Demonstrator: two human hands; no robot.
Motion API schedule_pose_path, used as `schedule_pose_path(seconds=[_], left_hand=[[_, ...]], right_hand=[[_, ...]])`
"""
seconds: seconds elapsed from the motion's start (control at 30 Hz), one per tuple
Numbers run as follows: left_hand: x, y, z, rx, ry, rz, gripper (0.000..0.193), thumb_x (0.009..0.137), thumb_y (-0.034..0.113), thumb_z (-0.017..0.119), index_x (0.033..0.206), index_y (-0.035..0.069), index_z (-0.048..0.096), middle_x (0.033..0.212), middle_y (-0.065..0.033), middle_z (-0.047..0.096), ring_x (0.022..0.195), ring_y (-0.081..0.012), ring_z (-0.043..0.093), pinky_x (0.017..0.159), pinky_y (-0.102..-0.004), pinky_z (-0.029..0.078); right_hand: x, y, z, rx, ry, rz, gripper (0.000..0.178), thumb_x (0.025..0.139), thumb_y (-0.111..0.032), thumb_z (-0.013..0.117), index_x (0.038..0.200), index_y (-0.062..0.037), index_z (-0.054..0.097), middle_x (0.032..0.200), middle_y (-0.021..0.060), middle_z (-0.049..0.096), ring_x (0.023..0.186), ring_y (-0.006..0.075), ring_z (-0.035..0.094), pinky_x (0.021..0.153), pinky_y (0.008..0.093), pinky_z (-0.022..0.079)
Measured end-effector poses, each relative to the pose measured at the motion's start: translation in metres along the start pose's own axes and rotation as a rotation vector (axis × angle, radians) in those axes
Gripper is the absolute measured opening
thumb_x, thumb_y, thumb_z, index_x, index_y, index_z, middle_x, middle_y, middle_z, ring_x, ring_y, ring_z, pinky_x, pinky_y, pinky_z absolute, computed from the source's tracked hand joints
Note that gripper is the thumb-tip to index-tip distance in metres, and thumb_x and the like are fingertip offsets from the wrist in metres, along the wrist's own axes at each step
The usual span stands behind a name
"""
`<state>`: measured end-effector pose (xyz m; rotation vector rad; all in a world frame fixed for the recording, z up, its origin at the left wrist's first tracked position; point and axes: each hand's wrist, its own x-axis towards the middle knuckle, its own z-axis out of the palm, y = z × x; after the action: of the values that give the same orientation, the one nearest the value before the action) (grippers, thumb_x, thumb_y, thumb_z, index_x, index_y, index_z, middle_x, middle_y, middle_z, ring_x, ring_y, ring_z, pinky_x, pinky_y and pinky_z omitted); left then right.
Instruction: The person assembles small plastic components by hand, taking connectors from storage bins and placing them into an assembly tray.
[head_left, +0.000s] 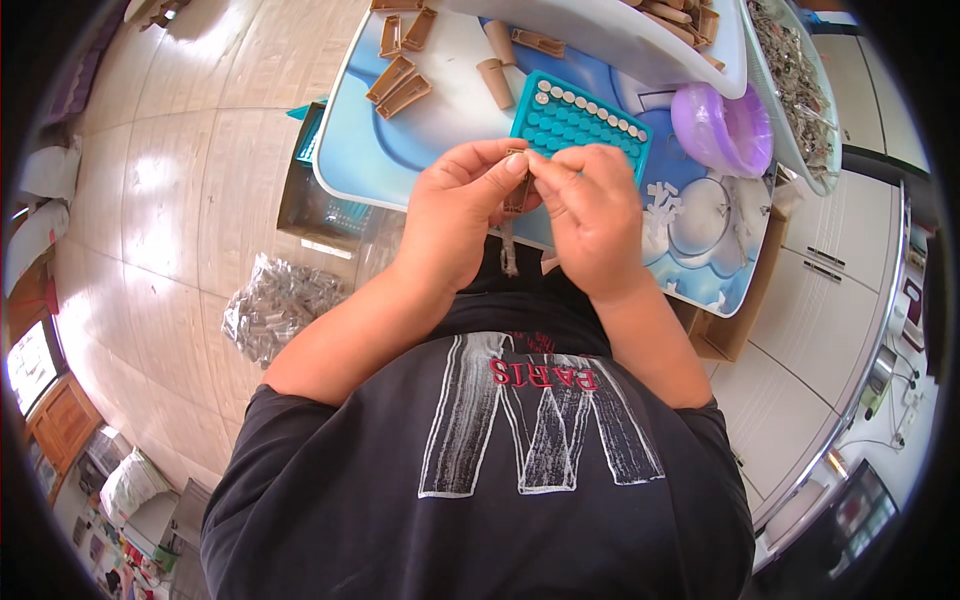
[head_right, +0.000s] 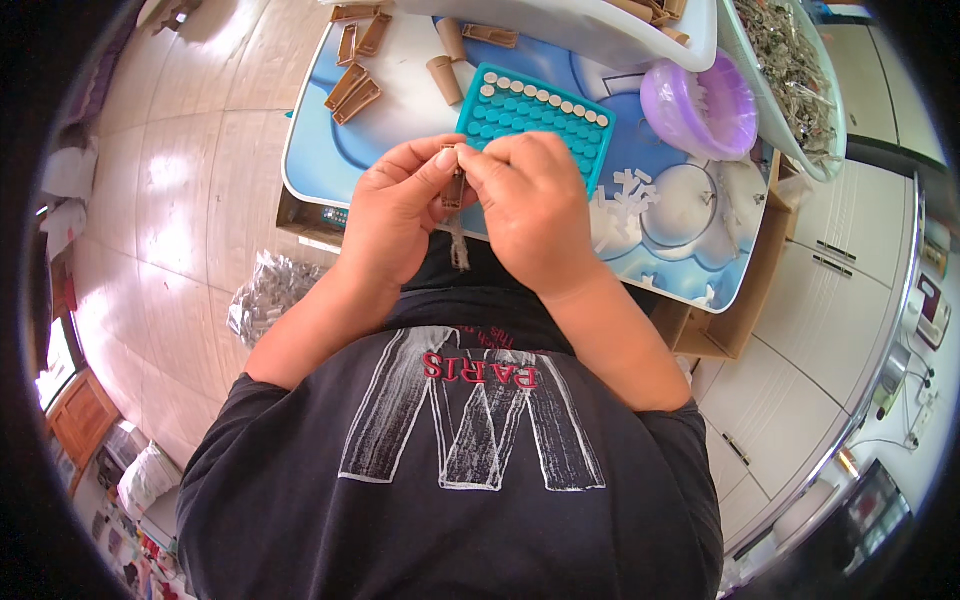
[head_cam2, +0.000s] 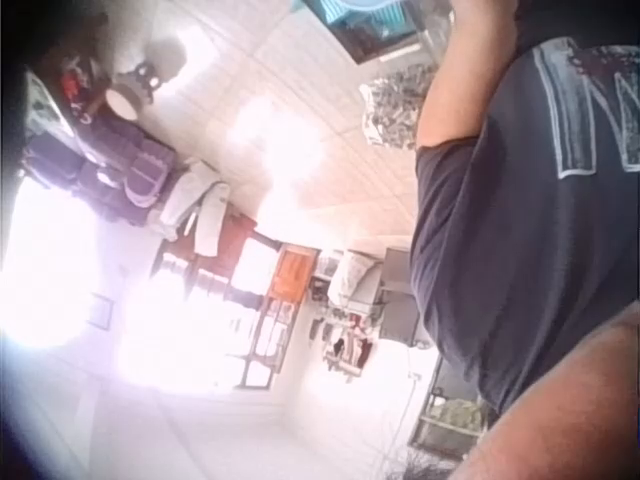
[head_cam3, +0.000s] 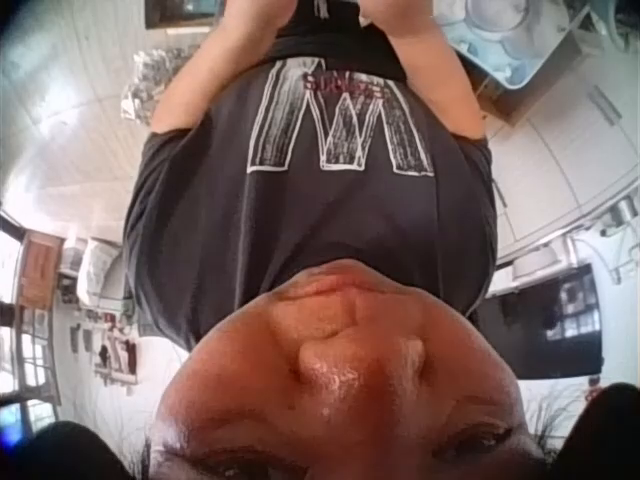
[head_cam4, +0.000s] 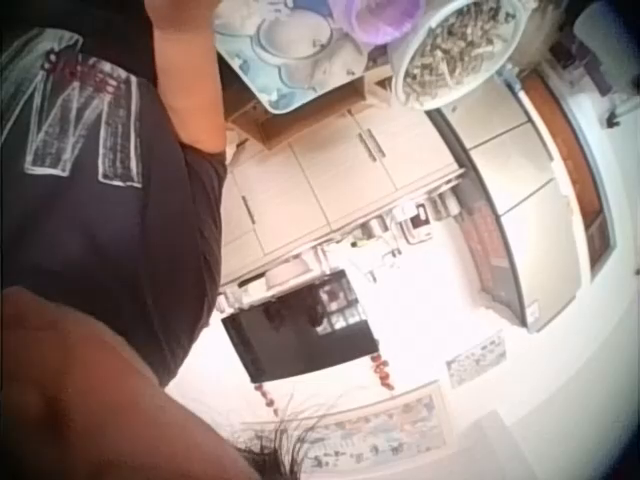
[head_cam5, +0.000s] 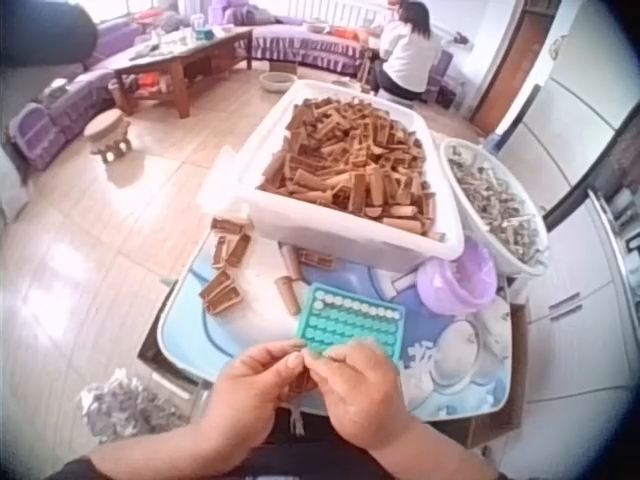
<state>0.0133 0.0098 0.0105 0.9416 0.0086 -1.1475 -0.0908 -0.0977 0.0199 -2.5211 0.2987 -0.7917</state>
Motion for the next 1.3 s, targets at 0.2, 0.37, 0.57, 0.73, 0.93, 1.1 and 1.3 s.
schedule_pose_path(seconds=[0.2,0.37,0.57,0.73,0.93,1.1,1.3], left_hand=[[-0.007,0.007,-0.01,0.047,-0.041,0.021,0.023,0.092,0.016,0.056,0.107,-0.002,0.056,0.093,-0.0108,0.064,0.08,-0.0167,0.063,0.075,-0.0294,0.053],[-0.013,0.013,-0.006,0.082,-0.038,-0.02,0.022,0.093,0.016,0.055,0.107,-0.001,0.056,0.094,-0.011,0.064,0.08,-0.0167,0.063,0.075,-0.029,0.053],[-0.018,0.019,-0.003,0.096,-0.04,0.003,0.024,0.093,0.017,0.053,0.109,-0.002,0.054,0.098,-0.0119,0.063,0.084,-0.0177,0.063,0.077,-0.0301,0.053],[-0.02,0.018,0.004,0.123,-0.084,-0.018,0.024,0.094,0.016,0.052,0.111,-0.002,0.052,0.097,-0.0126,0.062,0.084,-0.0181,0.063,0.077,-0.0304,0.053],[-0.022,0.004,0.007,0.148,-0.174,-0.042,0.024,0.094,0.015,0.051,0.112,-0.002,0.051,0.096,-0.01,0.06,0.079,-0.0162,0.061,0.073,-0.029,0.052],[-0.027,-0.01,0.026,0.247,-0.167,-0.11,0.023,0.094,0.015,0.051,0.111,-0.001,0.052,0.096,-0.0084,0.06,0.08,-0.0134,0.06,0.073,-0.0273,0.051],[-0.032,-0.02,0.033,0.286,-0.245,-0.144,0.027,0.096,0.02,0.05,0.115,0.0,0.052,0.096,-0.0065,0.061,0.082,-0.0131,0.061,0.076,-0.0278,0.053]], right_hand=[[0.054,0.024,-0.002,-0.138,0.023,-0.135,0.032,0.068,-0.007,0.067,0.101,-0.0069,0.064,0.092,0.0056,0.062,0.092,0.0275,0.054,0.079,0.0386,0.045],[0.08,0.043,0.027,-0.26,-0.176,-0.142,0.026,0.067,-0.007,0.065,0.093,-0.0108,0.065,0.093,0.0048,0.064,0.094,0.0266,0.054,0.082,0.0369,0.046],[0.095,0.042,0.036,-0.43,-0.39,-0.16,0.03,0.066,-0.011,0.067,0.096,-0.0073,0.064,0.092,0.0039,0.063,0.095,0.0251,0.054,0.083,0.0371,0.045],[0.088,0.034,0.022,-0.369,-0.257,-0.14,0.03,0.067,-0.017,0.068,0.095,-0.0066,0.064,0.09,0.0041,0.064,0.093,0.0257,0.055,0.08,0.0368,0.046],[0.04,-0.003,-0.031,0.338,0.079,0.2,0.039,0.07,-0.029,0.07,0.099,-0.0038,0.061,0.088,0.0132,0.064,0.084,0.031,0.061,0.076,0.0393,0.049],[-0.014,-0.016,-0.043,0.092,-0.014,0.108,0.037,0.07,-0.019,0.073,0.101,-0.0039,0.061,0.097,0.0129,0.064,0.088,0.0308,0.061,0.079,0.0341,0.049],[-0.043,-0.013,-0.06,0.262,0.102,0.272,0.037,0.07,-0.018,0.074,0.101,-0.0025,0.061,0.098,0.0132,0.064,0.087,0.029,0.062,0.077,0.0359,0.05]])
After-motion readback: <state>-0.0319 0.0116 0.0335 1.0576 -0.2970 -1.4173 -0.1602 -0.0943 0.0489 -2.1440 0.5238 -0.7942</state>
